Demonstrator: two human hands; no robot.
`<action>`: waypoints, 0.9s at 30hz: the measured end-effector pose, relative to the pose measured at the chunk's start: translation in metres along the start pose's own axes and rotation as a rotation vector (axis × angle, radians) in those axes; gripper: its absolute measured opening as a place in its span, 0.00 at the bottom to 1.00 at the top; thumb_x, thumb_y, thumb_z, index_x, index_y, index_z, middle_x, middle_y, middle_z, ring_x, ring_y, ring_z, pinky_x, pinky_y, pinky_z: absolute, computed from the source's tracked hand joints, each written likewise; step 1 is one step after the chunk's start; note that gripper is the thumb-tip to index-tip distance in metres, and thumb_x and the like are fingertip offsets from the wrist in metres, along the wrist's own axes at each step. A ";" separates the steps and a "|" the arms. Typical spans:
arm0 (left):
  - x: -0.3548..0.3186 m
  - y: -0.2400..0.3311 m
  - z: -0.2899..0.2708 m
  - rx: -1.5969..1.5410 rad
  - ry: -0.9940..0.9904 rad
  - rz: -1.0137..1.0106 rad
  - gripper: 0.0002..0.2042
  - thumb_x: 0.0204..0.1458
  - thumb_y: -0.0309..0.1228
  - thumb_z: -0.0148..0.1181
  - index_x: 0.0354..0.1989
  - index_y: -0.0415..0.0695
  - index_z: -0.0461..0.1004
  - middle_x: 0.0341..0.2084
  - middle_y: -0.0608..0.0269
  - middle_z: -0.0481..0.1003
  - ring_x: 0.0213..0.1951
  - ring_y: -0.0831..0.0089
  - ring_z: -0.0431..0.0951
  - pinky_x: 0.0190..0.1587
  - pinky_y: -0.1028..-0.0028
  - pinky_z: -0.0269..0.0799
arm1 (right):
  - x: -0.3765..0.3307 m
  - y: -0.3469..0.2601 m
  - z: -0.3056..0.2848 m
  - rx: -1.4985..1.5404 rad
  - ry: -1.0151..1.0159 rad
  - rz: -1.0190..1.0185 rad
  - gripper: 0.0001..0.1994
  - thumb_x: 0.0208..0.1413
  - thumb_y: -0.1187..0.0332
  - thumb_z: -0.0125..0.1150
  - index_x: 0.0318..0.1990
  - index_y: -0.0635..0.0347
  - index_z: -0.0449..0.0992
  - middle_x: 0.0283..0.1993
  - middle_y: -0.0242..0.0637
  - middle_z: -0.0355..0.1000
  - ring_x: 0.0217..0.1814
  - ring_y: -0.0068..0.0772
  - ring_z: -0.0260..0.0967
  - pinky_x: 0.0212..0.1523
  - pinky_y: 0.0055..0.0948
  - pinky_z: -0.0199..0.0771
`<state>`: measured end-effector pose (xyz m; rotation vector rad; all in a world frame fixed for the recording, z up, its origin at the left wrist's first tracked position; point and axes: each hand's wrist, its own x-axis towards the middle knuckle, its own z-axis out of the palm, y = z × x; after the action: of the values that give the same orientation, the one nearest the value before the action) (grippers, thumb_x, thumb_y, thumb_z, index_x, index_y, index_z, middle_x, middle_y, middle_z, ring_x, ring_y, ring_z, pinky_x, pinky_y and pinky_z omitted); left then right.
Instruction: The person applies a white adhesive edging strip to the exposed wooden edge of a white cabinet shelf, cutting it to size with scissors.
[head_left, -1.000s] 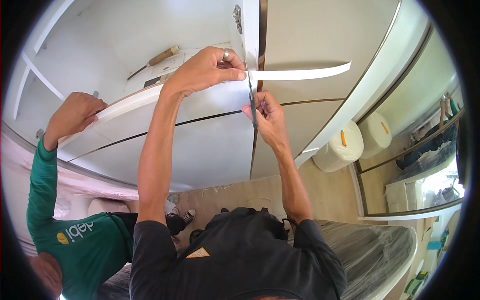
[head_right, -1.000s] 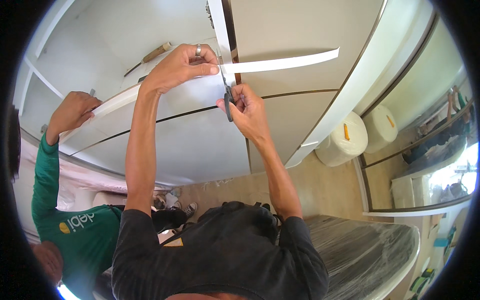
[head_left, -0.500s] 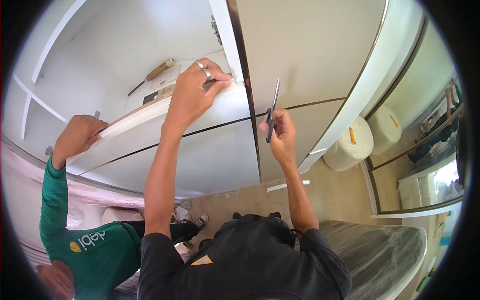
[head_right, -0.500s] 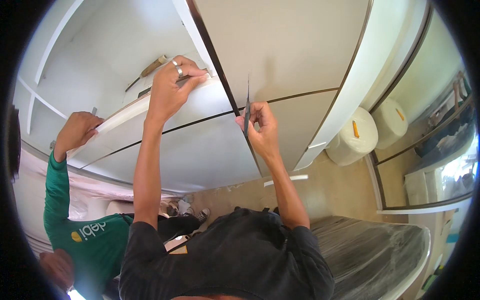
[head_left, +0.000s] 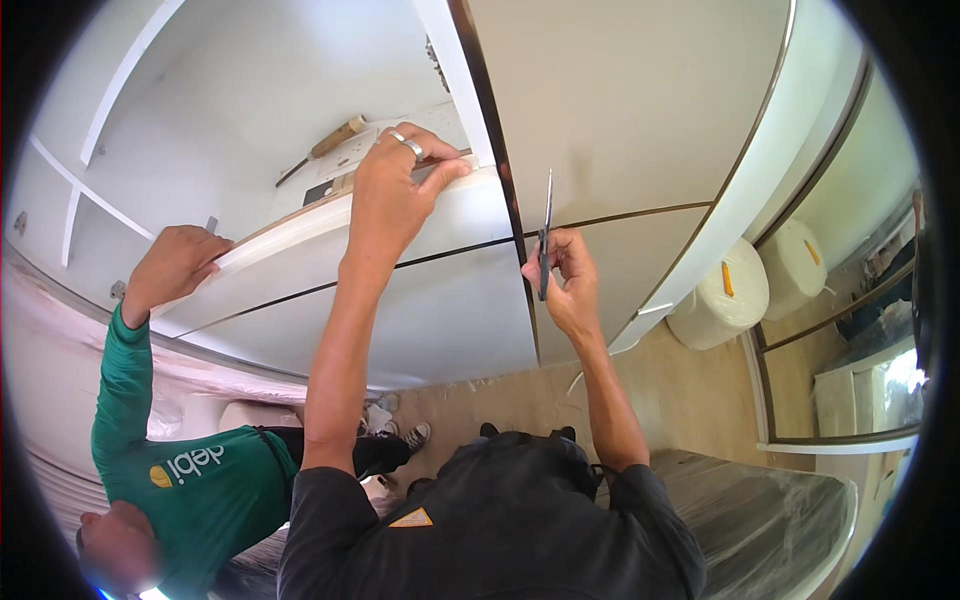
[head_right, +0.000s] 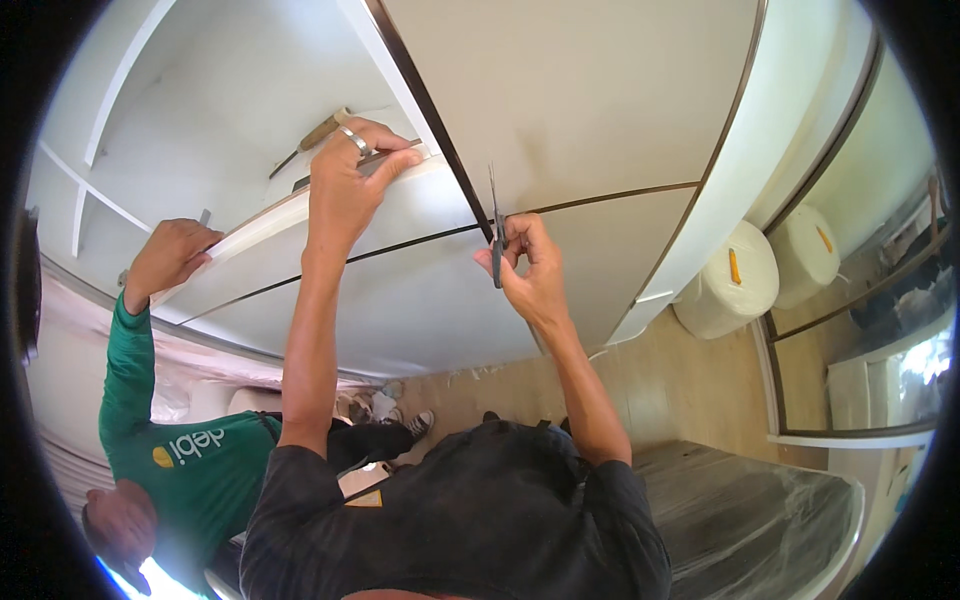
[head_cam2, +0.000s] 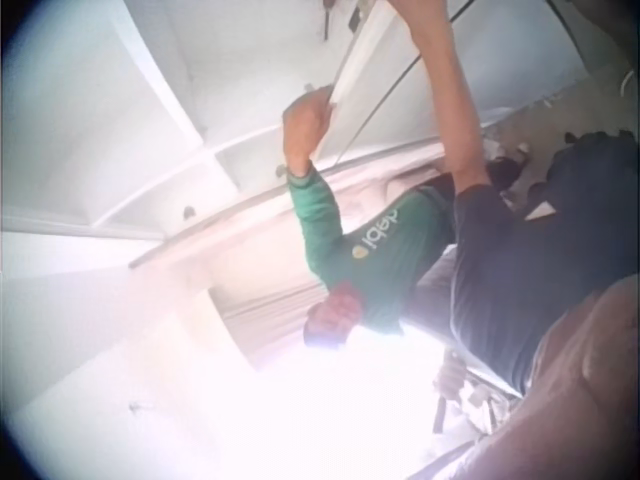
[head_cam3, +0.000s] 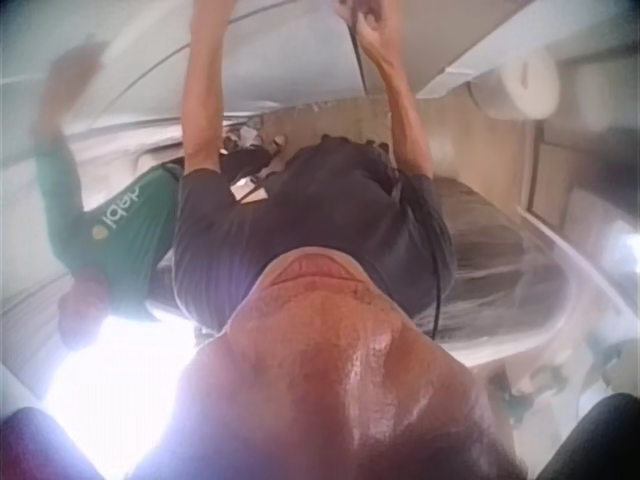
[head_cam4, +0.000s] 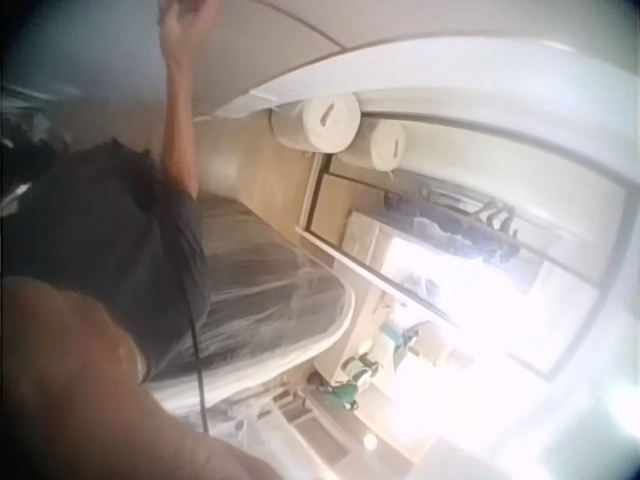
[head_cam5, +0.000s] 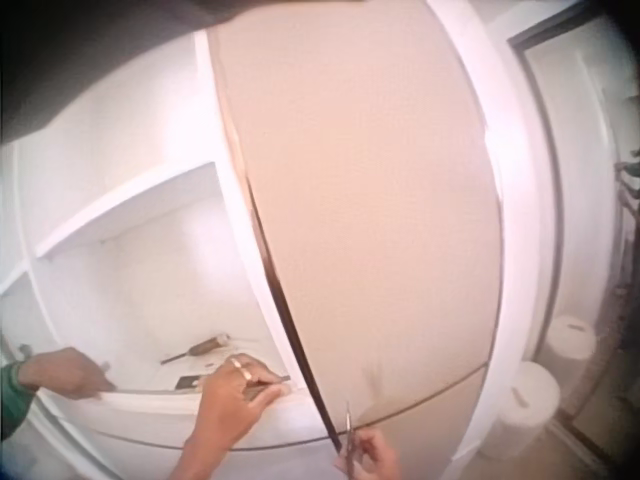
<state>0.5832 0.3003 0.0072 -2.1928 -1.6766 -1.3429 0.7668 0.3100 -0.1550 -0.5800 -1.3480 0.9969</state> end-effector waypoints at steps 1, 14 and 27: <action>0.000 0.001 0.000 -0.003 -0.001 0.003 0.05 0.47 0.26 0.70 0.30 0.41 0.81 0.30 0.63 0.78 0.36 0.67 0.75 0.36 0.69 0.72 | 0.000 0.001 0.001 0.001 -0.012 -0.001 0.15 0.47 0.81 0.69 0.36 0.58 0.67 0.23 0.25 0.65 0.22 0.14 0.58 0.31 0.22 0.65; 0.009 -0.015 -0.012 -0.265 -0.133 0.001 0.06 0.52 0.29 0.67 0.32 0.40 0.81 0.29 0.63 0.79 0.38 0.70 0.76 0.43 0.70 0.72 | 0.010 -0.017 0.016 -0.117 -0.108 0.021 0.16 0.47 0.72 0.74 0.36 0.59 0.67 0.24 0.26 0.65 0.21 0.15 0.58 0.25 0.21 0.59; 0.009 -0.017 -0.033 -0.525 -0.399 -0.124 0.09 0.59 0.32 0.60 0.36 0.37 0.76 0.29 0.64 0.77 0.35 0.76 0.75 0.42 0.73 0.73 | 0.024 -0.053 0.039 -0.233 -0.147 0.050 0.22 0.44 0.61 0.77 0.33 0.57 0.65 0.24 0.26 0.65 0.19 0.16 0.56 0.22 0.22 0.57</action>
<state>0.5500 0.2963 0.0260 -2.8516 -1.7568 -1.6112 0.7403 0.2969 -0.0915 -0.7296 -1.6007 0.9433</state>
